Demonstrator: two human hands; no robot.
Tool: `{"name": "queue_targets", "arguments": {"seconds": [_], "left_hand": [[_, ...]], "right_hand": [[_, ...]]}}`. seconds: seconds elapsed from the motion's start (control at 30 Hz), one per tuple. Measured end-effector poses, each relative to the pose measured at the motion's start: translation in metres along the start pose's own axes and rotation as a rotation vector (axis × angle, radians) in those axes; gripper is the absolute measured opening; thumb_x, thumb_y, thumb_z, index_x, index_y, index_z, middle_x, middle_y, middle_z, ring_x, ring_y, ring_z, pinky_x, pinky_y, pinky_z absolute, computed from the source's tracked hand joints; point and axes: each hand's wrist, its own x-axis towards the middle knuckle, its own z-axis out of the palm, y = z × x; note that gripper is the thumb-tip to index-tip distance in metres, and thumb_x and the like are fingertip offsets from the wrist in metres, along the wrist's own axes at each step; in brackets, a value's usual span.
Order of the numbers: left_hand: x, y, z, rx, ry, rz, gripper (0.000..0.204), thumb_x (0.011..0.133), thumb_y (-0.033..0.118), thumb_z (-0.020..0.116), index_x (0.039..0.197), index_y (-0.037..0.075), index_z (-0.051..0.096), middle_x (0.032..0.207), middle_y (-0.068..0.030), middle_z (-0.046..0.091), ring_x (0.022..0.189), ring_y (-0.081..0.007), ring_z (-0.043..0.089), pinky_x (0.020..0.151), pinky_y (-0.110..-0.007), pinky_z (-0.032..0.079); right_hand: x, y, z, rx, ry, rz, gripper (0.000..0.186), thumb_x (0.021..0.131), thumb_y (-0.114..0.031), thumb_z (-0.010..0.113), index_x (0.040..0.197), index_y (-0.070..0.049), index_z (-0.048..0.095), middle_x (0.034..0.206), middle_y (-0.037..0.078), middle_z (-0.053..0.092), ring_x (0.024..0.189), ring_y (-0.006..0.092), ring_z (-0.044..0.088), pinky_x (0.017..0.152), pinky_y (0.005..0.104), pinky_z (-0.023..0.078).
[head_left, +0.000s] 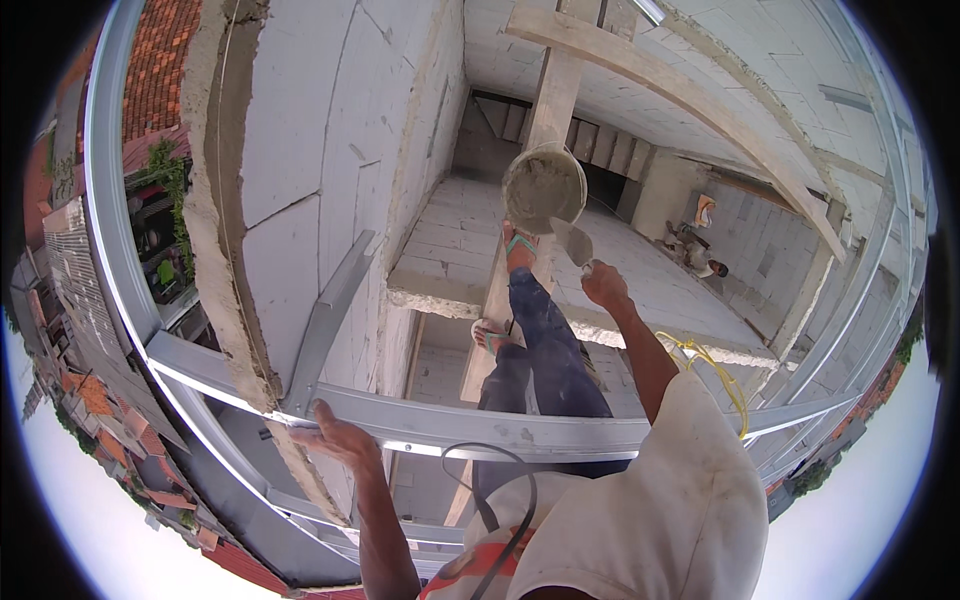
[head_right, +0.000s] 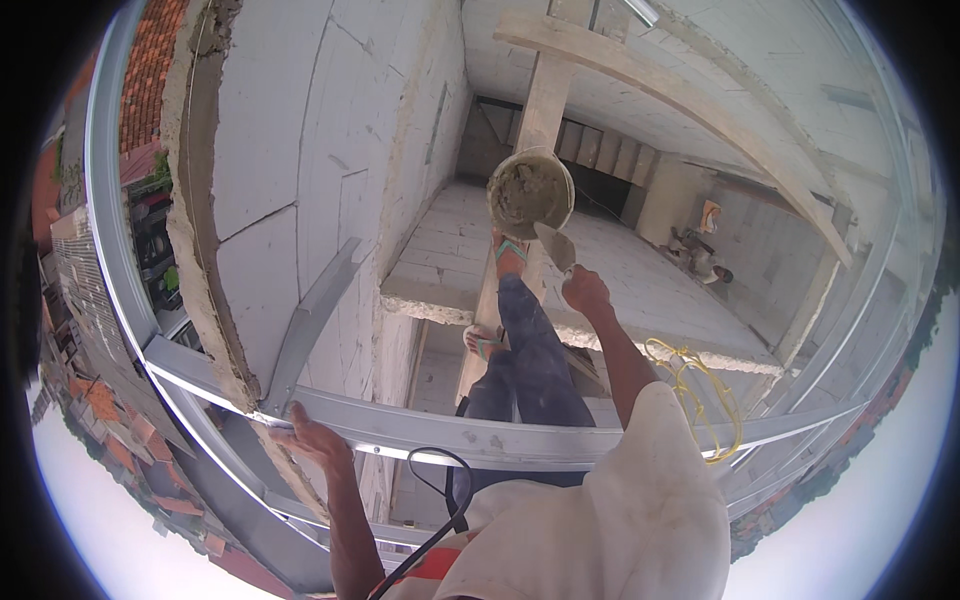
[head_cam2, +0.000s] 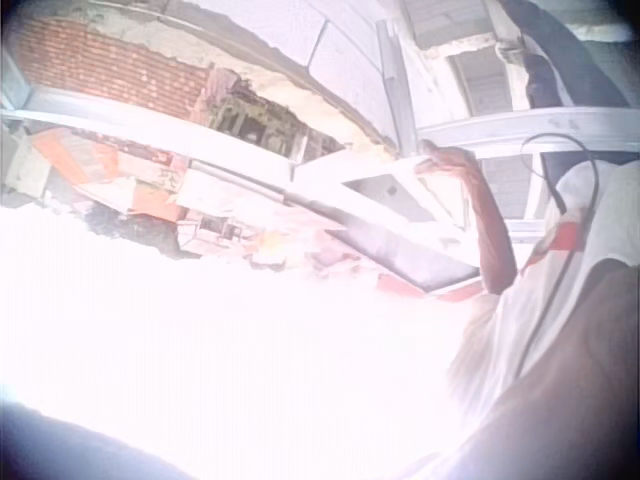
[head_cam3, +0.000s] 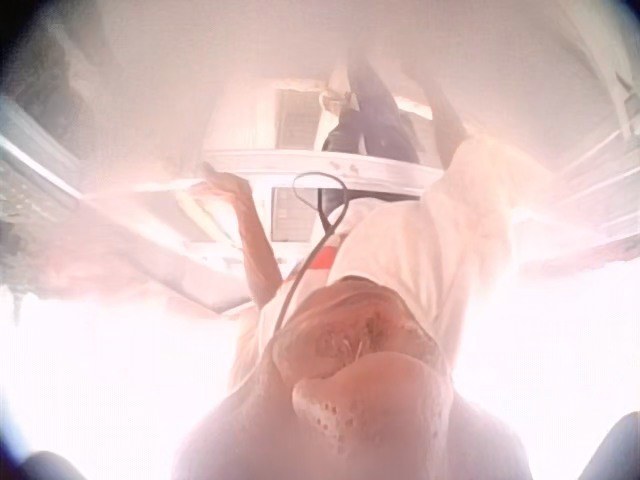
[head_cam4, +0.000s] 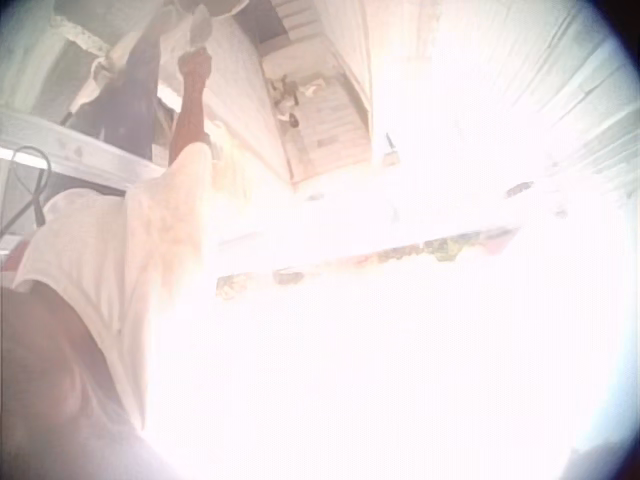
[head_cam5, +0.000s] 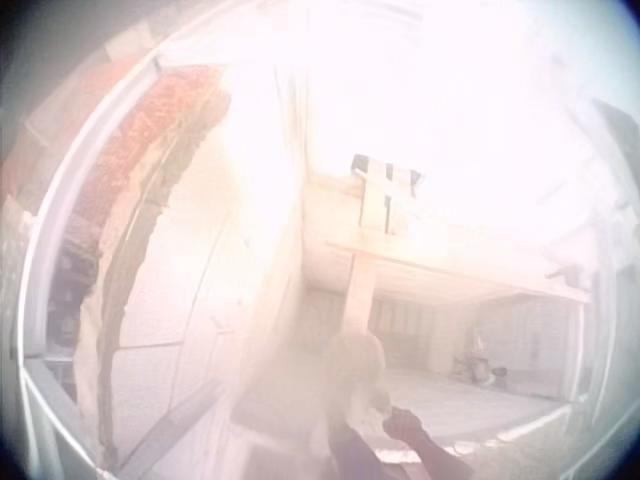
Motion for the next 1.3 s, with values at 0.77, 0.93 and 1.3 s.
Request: {"name": "queue_targets", "arguments": {"seconds": [0.77,0.93,1.3], "left_hand": [[-0.008,0.012,-0.001,0.356,0.129,-0.029,0.063,0.100,0.036,0.054,0.149,0.000,0.043,0.141,-0.0209,0.050,0.127,-0.0339,0.057,0.104,-0.049,0.052],[-0.013,0.021,0.012,0.255,0.116,-0.088,0.061,0.100,0.035,0.054,0.149,0.000,0.043,0.141,-0.0218,0.049,0.129,-0.0370,0.056,0.103,-0.047,0.055],[-0.008,0.015,-0.001,0.251,0.089,-0.091,0.063,0.100,0.034,0.056,0.152,0.000,0.041,0.144,-0.0232,0.047,0.132,-0.0386,0.054,0.106,-0.048,0.054]], "right_hand": [[0.191,-0.026,0.012,-0.661,0.092,-0.428,0.019,0.091,-0.020,0.064,0.096,-0.008,0.078,0.105,0.011,0.071,0.102,0.0293,0.075,0.074,0.0398,0.063],[0.216,-0.027,0.082,-0.641,-0.041,-0.595,0.013,0.086,-0.019,0.069,0.080,-0.013,0.080,0.107,0.006,0.072,0.105,0.0253,0.073,0.077,0.0355,0.064],[0.193,-0.026,0.045,0.802,-0.609,0.133,0.017,0.093,-0.020,0.067,0.086,-0.006,0.065,0.072,0.002,0.055,0.055,0.0133,0.050,0.048,0.0313,0.041]]}}
